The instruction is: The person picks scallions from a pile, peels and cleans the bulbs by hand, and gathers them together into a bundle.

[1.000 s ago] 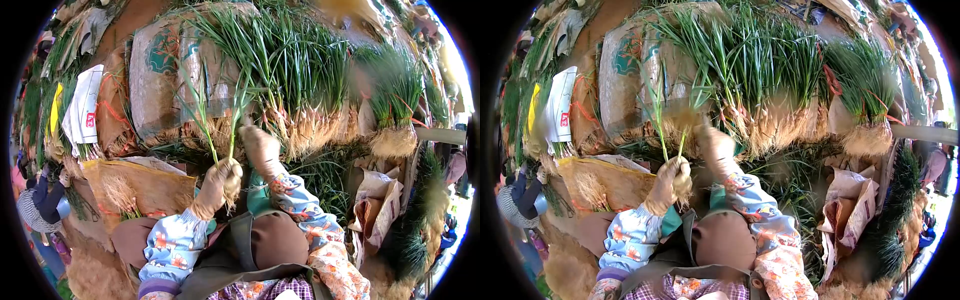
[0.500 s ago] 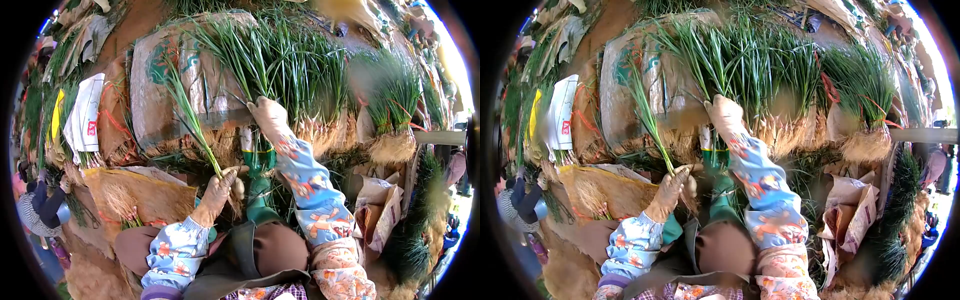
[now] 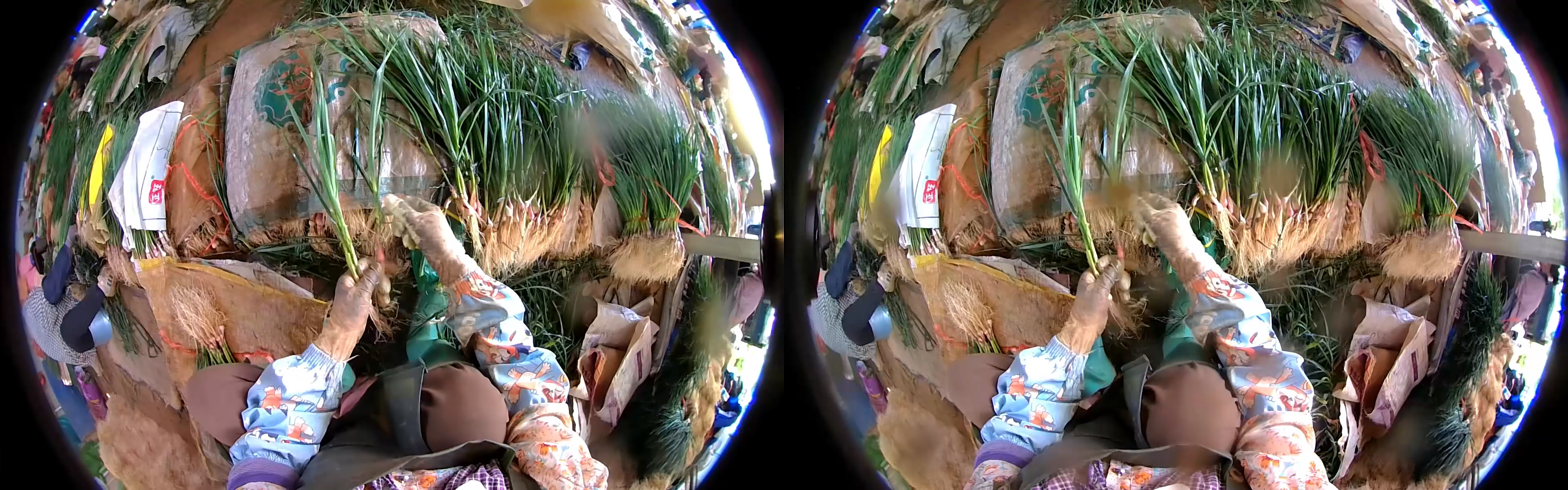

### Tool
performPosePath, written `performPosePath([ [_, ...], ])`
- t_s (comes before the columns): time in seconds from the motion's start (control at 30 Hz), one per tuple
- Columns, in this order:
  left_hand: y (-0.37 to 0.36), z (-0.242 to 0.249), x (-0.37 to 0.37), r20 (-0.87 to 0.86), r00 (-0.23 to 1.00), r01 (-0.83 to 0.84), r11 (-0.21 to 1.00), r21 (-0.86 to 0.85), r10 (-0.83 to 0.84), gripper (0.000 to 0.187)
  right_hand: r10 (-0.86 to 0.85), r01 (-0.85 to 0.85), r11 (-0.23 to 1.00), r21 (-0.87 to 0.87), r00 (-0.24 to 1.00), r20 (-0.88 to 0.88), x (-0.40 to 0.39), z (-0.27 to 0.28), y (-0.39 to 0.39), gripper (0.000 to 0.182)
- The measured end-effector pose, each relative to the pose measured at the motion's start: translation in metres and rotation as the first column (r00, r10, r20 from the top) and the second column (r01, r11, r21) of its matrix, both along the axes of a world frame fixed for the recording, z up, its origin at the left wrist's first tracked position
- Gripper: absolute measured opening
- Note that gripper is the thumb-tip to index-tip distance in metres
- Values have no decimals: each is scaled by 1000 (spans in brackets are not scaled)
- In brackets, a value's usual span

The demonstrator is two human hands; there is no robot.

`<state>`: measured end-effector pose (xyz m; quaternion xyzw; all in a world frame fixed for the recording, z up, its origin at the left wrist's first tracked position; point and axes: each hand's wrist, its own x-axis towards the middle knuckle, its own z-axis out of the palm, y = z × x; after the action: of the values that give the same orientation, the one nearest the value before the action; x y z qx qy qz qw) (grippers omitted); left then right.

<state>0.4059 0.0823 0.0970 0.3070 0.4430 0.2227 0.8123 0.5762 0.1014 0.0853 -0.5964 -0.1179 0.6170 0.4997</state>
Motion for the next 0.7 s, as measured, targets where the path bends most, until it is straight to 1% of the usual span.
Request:
performPosePath([
  [0.03, -1, 0, 0, -34, 999, 44, 999, 24, -43, 29, 18, -22, 1000, 19, 982, 186, -7, -9, 5, 24],
  [0.07, -4, 1, 0, -72, 994, 89, 995, 44, -86, 26, 23, -26, 1000, 12, 983, 180, -12, -13, 5, 24],
  [0.1, -7, 13, 6, -104, 994, 26, 999, 33, -22, 21, 53, -64, 997, 41, 976, 213, -17, -12, 6, 23],
  [0.13, -6, 13, 6, -109, 994, 27, 999, 29, -23, 21, 79, -100, 992, 72, 965, 249, -20, -11, 6, 23],
  [0.17, -4, 12, 5, -138, 988, 86, 994, 72, -76, 19, 130, -131, 991, -17, 950, 283, -17, -6, 1, 23],
  [0.2, -3, 13, 4, -170, 977, 146, 983, 112, -125, 18, 134, -133, 991, -20, 951, 279, -18, -4, 1, 23],
  [0.23, -2, 15, 4, -223, 962, 187, 975, 119, -158, 17, 101, -110, 994, 16, 952, 289, -18, -2, 0, 24],
  [0.27, -3, 14, 4, -223, 963, 183, 976, 119, -153, 17, 68, -87, 995, 52, 952, 298, -19, -2, 0, 25],
  [0.3, -3, 12, 4, -255, 953, 201, 973, 116, -166, 17, 72, -92, 994, 54, 952, 298, -19, -7, 1, 25],
  [0.33, -3, 10, 3, -288, 941, 219, 969, 113, -179, 17, 39, -155, 971, 181, 854, 518, -20, -17, 1, 25],
  [0.37, -3, 9, 2, -289, 941, 218, 969, 114, -177, 17, -31, -240, 928, 285, 711, 702, -20, -28, 0, 24],
  [0.4, -3, 9, 1, -317, 928, 252, 957, 144, -196, 21, -132, -343, 869, 357, 534, 835, -21, -27, 1, 24],
  [0.43, -4, 8, 0, -345, 914, 287, 942, 173, -215, 26, -132, -343, 869, 357, 535, 835, -21, -26, -1, 24],
  [0.47, -6, 8, 3, -345, 914, 287, 942, 172, -215, 26, -7, -325, 906, 271, 628, 778, -21, -24, -3, 24],
  [0.5, -8, 8, 6, -223, 968, 146, 978, 149, -111, 31, 109, -317, 931, 180, 713, 693, -24, -16, -6, 24],
  [0.53, -11, 8, 7, -105, 994, 7, 994, 106, 4, 37, 213, -319, 944, 85, 785, 581, -28, -3, -8, 24],
  [0.57, -10, 9, 5, -138, 990, 54, 953, 297, -13, 43, 132, -212, 976, 51, 759, 638, -39, 12, -11, 21],
  [0.6, -9, 12, 4, -136, 991, 55, 954, 294, -15, 43, 102, -336, 940, 61, 448, 888, -40, 13, -15, 18],
  [0.67, -3, 23, 3, -161, 983, 113, 986, 123, -92, 42, 26, -335, 940, 58, 240, 970, -37, 18, -17, 16],
  [0.7, -1, 30, 4, -73, 995, 72, 995, 74, -66, 39, 185, -229, 966, -116, 305, 934, -36, 4, -14, 15],
])
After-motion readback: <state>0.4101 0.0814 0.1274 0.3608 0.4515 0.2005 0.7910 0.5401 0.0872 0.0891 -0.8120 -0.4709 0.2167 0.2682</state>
